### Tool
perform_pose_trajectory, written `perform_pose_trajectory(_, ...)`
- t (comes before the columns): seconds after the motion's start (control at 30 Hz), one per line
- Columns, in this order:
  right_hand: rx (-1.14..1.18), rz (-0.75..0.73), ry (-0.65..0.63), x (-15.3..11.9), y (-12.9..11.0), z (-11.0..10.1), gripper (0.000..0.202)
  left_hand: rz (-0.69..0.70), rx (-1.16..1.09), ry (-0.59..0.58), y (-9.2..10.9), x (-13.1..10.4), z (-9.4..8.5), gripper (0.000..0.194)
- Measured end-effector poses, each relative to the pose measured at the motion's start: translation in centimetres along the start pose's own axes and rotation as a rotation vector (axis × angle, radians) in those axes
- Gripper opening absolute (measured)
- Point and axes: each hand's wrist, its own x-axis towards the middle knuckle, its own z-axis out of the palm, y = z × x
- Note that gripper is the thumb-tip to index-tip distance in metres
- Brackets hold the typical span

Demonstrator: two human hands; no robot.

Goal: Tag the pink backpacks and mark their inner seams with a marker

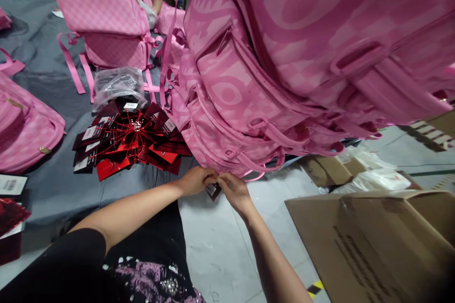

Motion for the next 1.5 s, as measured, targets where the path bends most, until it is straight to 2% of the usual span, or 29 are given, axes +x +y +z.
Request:
perform_pose_trajectory(0.17,0.067,0.025,0.052,-0.2,0.4,0.1,0.021,-0.073,0.076,0.035,0.6,-0.2,0.2,0.018)
perform_pose_trajectory(0.23,0.110,0.073,0.086,-0.1,0.6,0.0,0.027,-0.056,0.085,-0.003,0.7,-0.2,0.0,0.020)
perform_pose_trajectory(0.33,0.150,0.153,0.060,0.2,0.9,-0.1,0.033,-0.045,0.102,-0.057,0.7,-0.3,-0.3,0.017)
perform_pose_trajectory(0.43,0.163,0.191,0.047,0.3,1.0,0.0,0.038,-0.092,0.123,-0.016,0.8,-0.5,-0.4,0.022)
perform_pose_trajectory(0.53,0.197,0.227,0.077,0.4,0.9,0.0,0.041,-0.078,0.105,-0.021,1.0,-0.6,-0.5,0.025)
perform_pose_trajectory(0.73,0.169,0.232,0.075,0.5,1.2,0.1,0.041,-0.091,0.130,-0.032,1.2,-0.7,-0.9,0.023)
perform_pose_trajectory(0.9,0.161,0.238,0.080,0.4,1.5,0.2,0.042,-0.070,0.139,-0.115,1.2,-0.4,-1.1,0.020)
perform_pose_trajectory(1.3,0.235,0.327,0.127,0.5,1.6,0.6,0.045,-0.040,0.202,-0.096,1.4,-0.3,-1.5,0.024)
perform_pose_trajectory(1.4,0.238,0.354,0.113,0.4,1.7,0.7,0.045,-0.009,0.203,-0.122,1.2,-0.4,-1.5,0.018)
perform_pose_trajectory(1.5,0.223,0.355,0.104,0.4,1.7,0.9,0.045,-0.011,0.221,-0.093,1.1,-0.4,-1.6,0.018)
